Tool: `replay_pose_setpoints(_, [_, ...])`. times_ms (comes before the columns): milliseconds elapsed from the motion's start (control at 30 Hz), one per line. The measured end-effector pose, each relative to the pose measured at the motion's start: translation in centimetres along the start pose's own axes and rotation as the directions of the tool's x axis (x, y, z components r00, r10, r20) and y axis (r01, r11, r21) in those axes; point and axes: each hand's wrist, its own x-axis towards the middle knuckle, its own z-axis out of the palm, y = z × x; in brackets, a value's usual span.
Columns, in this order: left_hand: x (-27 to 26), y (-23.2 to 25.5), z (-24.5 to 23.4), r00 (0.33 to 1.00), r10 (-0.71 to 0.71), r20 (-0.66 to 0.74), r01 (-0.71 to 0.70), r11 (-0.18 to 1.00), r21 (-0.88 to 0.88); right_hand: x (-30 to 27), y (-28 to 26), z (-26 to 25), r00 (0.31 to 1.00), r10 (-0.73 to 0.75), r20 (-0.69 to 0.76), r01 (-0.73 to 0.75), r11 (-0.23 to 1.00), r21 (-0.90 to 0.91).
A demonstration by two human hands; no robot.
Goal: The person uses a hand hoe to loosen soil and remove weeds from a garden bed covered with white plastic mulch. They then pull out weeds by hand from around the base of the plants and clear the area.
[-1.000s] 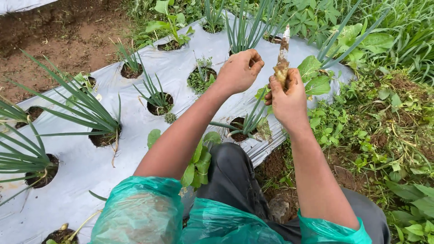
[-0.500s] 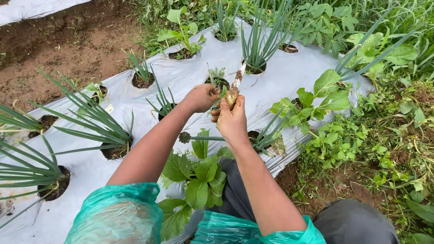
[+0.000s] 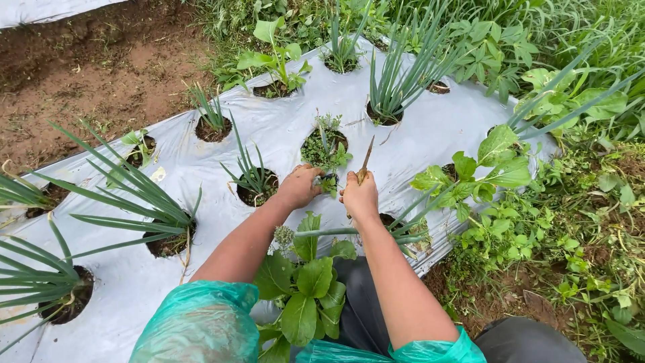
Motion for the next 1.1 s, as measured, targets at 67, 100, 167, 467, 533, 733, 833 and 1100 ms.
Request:
replay_pose_setpoints(67, [0.1,-0.7,1.1,1.000,0.010,0.019,-0.010,1.000,-0.003,0.3,-1.1,-0.1,1.000,-0.026,0.011,0.026,0.997,-0.068])
replay_pose_setpoints(100, [0.2,-1.0,1.6,0.999,0.020,0.038,-0.020,1.000,-0.005,0.4,-1.7,-0.1,0.998,-0.050,0.024,0.053,0.990,-0.134])
replay_pose_setpoints(167, [-0.6,-0.7,1.7,0.999,0.021,0.028,-0.021,1.000,0.002,0.0,-3.7,-0.3,0.993,-0.103,0.056,0.113,0.969,-0.221])
replay_pose_setpoints(467, [-0.5,-0.8,1.8,0.998,-0.008,-0.054,0.002,0.994,-0.110,5.6,-2.6,-0.7,0.994,-0.039,0.106,0.086,0.868,-0.489])
replay_pose_setpoints(533, [-0.3,-0.9,2.2,0.996,-0.013,-0.090,0.003,0.994,-0.106,6.2,-0.9,-0.5,0.992,0.035,0.118,0.029,0.866,-0.499])
replay_pose_setpoints(733, [-1.3,-0.7,3.2,0.990,-0.061,-0.130,0.049,0.994,-0.096,8.0,3.4,-0.3,0.957,0.060,0.284,0.143,0.754,-0.641])
replay_pose_setpoints(833, [-1.0,-0.8,3.1,0.988,-0.062,-0.140,0.050,0.995,-0.081,7.8,2.7,0.4,0.942,0.019,0.334,0.199,0.770,-0.606])
replay_pose_setpoints(1100, [-0.1,-2.2,5.9,0.895,0.078,-0.438,-0.069,0.997,0.035,8.3,2.9,0.9,0.882,-0.096,0.461,0.387,0.707,-0.592])
